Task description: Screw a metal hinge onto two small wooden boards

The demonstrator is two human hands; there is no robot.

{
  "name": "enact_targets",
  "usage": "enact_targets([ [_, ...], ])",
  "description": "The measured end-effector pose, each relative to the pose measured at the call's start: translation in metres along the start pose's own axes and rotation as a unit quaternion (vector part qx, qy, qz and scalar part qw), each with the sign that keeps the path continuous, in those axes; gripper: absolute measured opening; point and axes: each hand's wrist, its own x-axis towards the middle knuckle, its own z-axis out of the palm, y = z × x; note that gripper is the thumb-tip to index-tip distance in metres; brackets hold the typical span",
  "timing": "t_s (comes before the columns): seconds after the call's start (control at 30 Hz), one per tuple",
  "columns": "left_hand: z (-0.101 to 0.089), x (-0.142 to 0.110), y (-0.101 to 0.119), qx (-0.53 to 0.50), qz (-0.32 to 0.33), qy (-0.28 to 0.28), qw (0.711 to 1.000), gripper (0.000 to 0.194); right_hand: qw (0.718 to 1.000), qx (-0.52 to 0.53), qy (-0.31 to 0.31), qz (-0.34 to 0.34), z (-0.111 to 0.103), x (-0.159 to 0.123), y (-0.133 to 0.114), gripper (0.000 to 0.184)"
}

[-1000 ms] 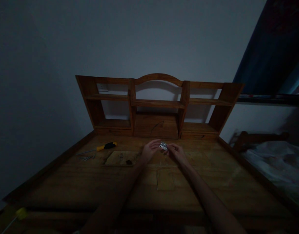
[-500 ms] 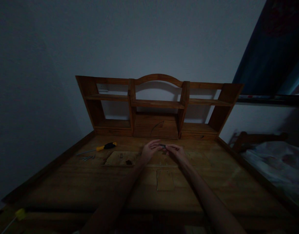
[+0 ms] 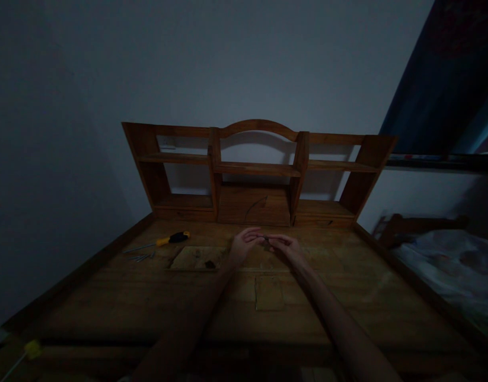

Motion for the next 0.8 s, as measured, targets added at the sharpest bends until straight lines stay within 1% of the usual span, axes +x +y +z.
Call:
enact_targets([
  [0.13, 0.0002, 0.0, -0.0015, -0.004, -0.006, 0.008, 1.0, 0.047, 1.0, 0.0, -0.004, -0.002, -0.0022, 0.0017, 0.0029, 0.031],
  [0.3, 0.0007, 0.0004, -0.0022, -0.01, -0.006, 0.009, 1.0, 0.047, 1.0, 0.008, 0.007, -0.009, -0.0055, 0.0057, 0.0079, 0.05],
  [0.33, 0.0007, 0.0005, -0.002, -0.011, -0.006, 0.01, 1.0, 0.047, 1.0, 0.009, 0.008, -0.01, -0.0058, 0.0062, 0.0086, 0.05],
  [0.53, 0.0012, -0.0008, 0.0021, 0.004, -0.004, 0.02, 1.0, 0.047, 1.0, -0.001, 0.006, -0.013, -0.0054, 0.0057, 0.0085, 0.036],
  [0.63, 0.0013, -0.0008, 0.0029, 0.001, -0.01, 0.02, 1.0, 0.046, 1.0, -0.007, 0.009, -0.012, -0.0045, 0.0047, 0.0061, 0.035],
  [0.8, 0.0008, 0.0, 0.0017, -0.013, -0.013, 0.005, 1.0, 0.046, 1.0, -0.016, 0.019, -0.015, -0.0046, 0.0037, 0.002, 0.035],
])
